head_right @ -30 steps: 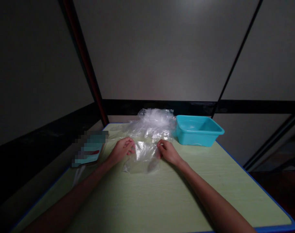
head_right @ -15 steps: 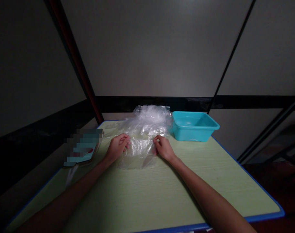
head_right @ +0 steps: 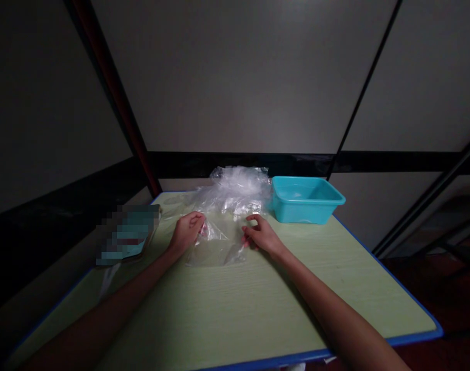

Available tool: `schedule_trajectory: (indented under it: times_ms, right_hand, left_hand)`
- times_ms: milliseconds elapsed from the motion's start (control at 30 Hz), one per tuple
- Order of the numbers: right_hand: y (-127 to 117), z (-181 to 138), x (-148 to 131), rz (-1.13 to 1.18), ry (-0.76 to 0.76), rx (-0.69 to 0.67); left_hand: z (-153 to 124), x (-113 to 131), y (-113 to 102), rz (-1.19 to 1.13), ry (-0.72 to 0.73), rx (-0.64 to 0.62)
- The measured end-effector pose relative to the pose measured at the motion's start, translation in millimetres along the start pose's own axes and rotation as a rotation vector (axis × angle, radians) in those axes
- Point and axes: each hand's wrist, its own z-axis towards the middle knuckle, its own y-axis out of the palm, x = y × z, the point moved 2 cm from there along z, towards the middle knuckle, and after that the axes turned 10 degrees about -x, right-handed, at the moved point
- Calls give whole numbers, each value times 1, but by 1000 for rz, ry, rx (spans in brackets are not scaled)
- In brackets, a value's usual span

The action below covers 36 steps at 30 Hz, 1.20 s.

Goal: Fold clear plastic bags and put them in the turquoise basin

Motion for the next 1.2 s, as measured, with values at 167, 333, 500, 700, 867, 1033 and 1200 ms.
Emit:
schedule_trajectory:
  times_ms: [167, 333, 500, 700, 867, 1033, 1200]
  right_hand:
    - [1, -15, -2, 56, 82, -80]
    - [5, -23, -3, 198, 135, -148]
    - [8, -27, -7, 429, 195, -223]
    - [8, -29, -7, 588, 240, -299]
    - [8, -31, -5, 584, 238, -342]
    - [8, -31, -6, 523, 221, -321]
    - [5, -29, -7, 373, 197, -167]
  left_hand:
    - [2, -5, 1, -26, 37, 13]
    - [-1, -1, 3, -69, 37, 5]
    - [-4, 3, 4, -102, 23, 6]
    - [-3, 1, 5, -124, 17, 15]
    - [-1, -3, 4, -135, 22, 11]
    - [1, -6, 4, -132, 25, 8]
    - [1, -7, 3, -105, 13, 31]
